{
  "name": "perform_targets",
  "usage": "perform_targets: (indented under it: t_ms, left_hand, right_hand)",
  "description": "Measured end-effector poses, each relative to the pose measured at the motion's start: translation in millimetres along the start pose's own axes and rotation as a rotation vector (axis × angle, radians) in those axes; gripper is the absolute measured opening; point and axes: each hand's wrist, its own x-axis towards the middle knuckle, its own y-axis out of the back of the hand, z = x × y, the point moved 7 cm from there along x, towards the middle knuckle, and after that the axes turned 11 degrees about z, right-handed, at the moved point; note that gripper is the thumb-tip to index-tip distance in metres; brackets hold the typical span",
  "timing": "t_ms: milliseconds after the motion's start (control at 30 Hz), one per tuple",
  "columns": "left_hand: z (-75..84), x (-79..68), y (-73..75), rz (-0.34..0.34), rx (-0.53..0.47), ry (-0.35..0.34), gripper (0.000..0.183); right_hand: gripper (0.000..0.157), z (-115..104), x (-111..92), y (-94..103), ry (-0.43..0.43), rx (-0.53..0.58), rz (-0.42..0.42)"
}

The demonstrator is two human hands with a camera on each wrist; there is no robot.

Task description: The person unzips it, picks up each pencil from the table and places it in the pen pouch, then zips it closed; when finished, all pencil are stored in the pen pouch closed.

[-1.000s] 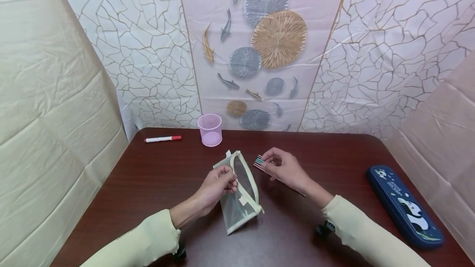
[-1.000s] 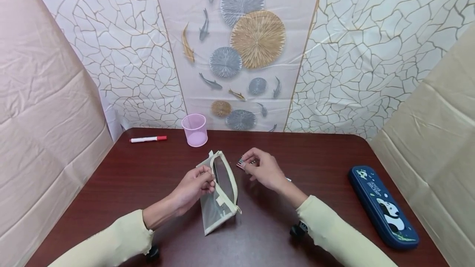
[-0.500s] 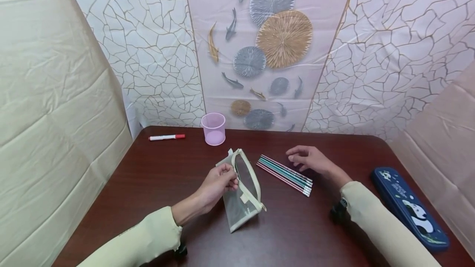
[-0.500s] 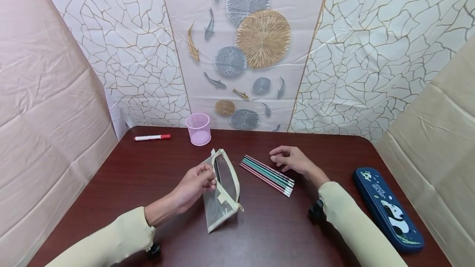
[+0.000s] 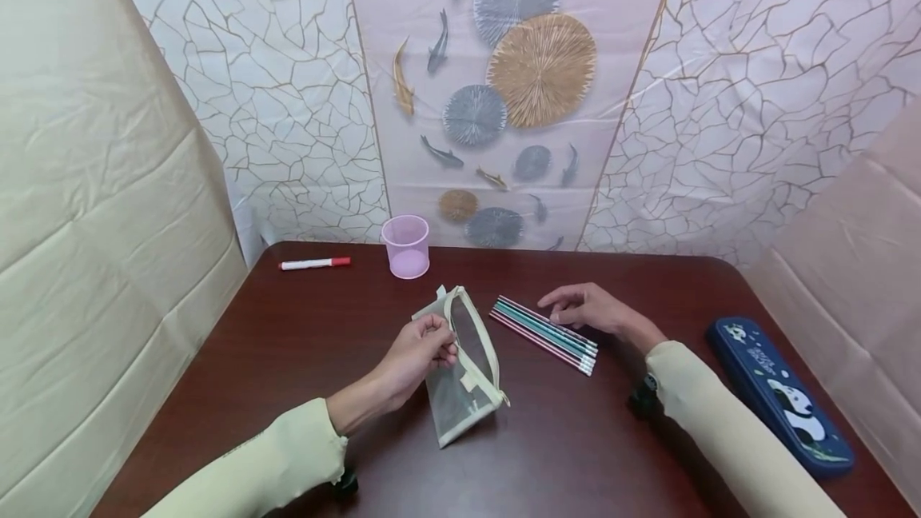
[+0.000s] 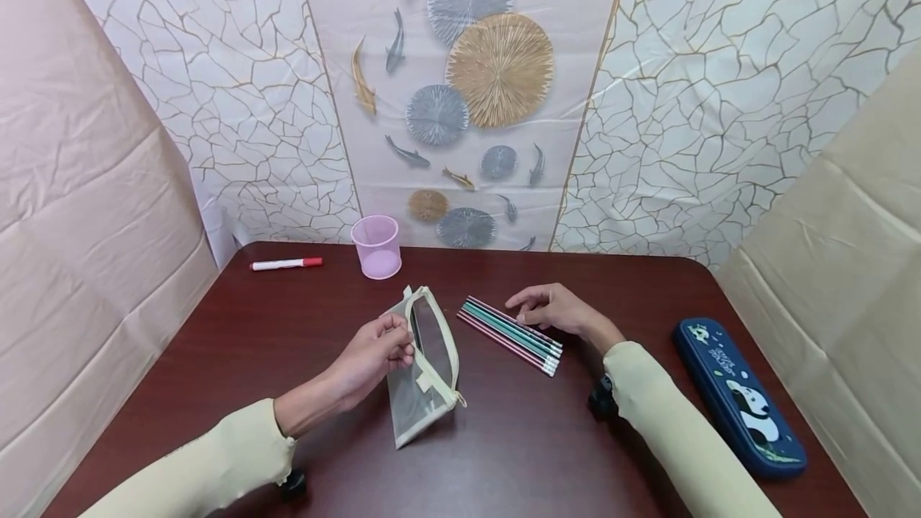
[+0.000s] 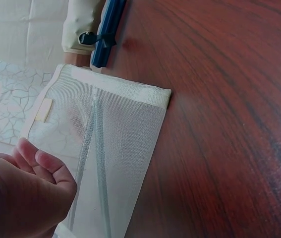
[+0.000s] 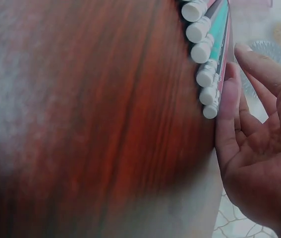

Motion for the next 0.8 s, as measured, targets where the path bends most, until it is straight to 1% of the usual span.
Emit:
perform_targets:
  t_ms: [200,333,400,467,667,733,800]
  left_hand:
    - [1.5,-0.6,-1.0,0.005,0.007,0.007,0.005]
    - [1.9,-1.6,-1.2,0.006,0.012,0.005,0.005]
    - [1.2,-1.5,-1.0,0.005,0.011,0.006,0.005]
    - [1.1,-1.7,-1.2,0.003,0.011,0.005,0.005]
    - [1.3,-1.6,-2.4,0.002,0.011,0.008,0.005]
    - [1.2,-1.3,-2.9,-0.002,0.013,0.005,0.005]
    - [1.0,-0.8,-3.1,-0.004,0.015,0.005,0.005]
  right_hand:
    - [0.034,-8,2,-0.9,0.070,-0.041,-0.023]
    - [0.034,-12,3,-3.4,0.068,-0.024,-0.041]
    - [0.034,-14,4,-4.9,0.058,-0.042,-0.042]
    - [0.033,-16,4,-5.8,0.053,-0.100,-0.034]
    - [0.020,-25,6,-4.5,0.038,-0.381,0.035]
    - [0.018,-28,8,-4.6,0.031,-0.445,0.040]
    - [0.018,-31,9,-6.2,0.036,-0.487,0.025]
